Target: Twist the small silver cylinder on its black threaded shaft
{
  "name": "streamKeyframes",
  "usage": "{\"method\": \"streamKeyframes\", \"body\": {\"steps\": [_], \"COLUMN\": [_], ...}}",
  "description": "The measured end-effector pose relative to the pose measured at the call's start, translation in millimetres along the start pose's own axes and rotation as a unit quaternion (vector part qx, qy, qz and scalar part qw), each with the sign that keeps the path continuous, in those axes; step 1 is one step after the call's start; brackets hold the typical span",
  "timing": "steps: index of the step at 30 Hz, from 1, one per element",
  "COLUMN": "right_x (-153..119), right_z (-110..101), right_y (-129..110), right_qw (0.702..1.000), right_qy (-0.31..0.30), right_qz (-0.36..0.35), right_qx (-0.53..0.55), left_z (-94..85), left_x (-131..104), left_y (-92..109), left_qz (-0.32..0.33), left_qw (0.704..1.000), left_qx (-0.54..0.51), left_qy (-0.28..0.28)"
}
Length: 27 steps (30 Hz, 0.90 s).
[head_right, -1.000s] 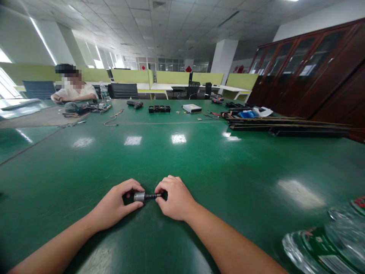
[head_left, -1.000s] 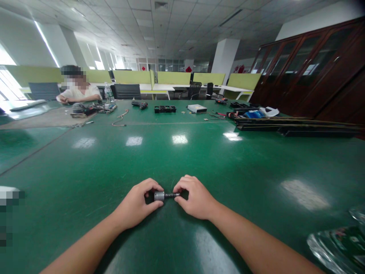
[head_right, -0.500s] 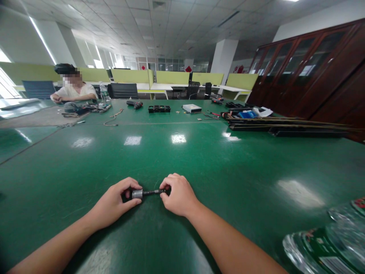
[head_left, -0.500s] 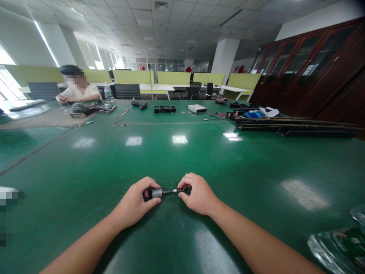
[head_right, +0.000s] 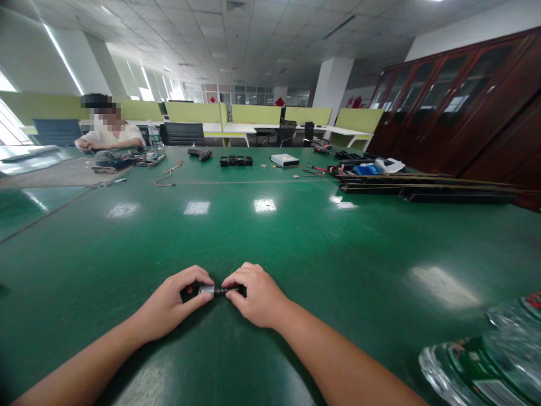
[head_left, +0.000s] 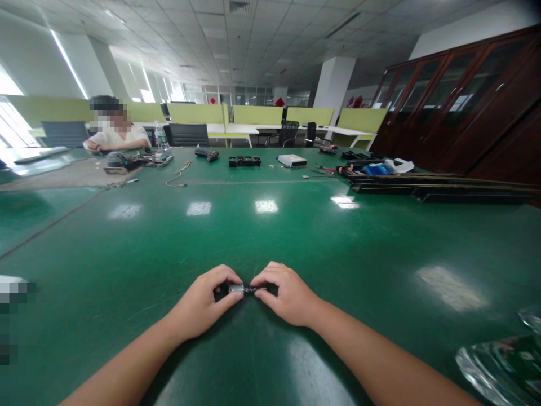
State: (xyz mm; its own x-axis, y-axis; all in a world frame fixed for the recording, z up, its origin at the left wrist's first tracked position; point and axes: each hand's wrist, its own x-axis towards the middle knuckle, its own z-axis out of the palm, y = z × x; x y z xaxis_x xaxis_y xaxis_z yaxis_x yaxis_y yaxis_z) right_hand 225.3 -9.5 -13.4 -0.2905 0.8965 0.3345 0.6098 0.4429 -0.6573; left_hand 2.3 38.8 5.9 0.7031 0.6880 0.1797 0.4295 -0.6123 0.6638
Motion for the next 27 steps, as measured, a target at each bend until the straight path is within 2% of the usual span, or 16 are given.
{"method": "streamKeyframes", "body": {"steps": [14,19,27], "right_x": [-1.9,-2.7,-1.1], "right_z": [1.9,1.8,1.2], "right_y": [1.5,0.3,0.5], "right_qw": [0.999,0.998,0.998], "right_qy": [-0.006,-0.027,-0.036], "right_qz": [-0.034,-0.047,-0.033], "right_qx": [-0.030,-0.036,-0.031], "left_z": [0.4,1.6,2.6], "left_x": [1.6,2.1,0.8], "left_y": [0.0,-2.8,-2.1], "left_qz": [-0.022,-0.012,-0.018], "left_qw": [1.000,1.000,1.000], "left_qx": [0.011,-0.003,-0.010], "left_qy": [0.006,0.011,0.020]}}
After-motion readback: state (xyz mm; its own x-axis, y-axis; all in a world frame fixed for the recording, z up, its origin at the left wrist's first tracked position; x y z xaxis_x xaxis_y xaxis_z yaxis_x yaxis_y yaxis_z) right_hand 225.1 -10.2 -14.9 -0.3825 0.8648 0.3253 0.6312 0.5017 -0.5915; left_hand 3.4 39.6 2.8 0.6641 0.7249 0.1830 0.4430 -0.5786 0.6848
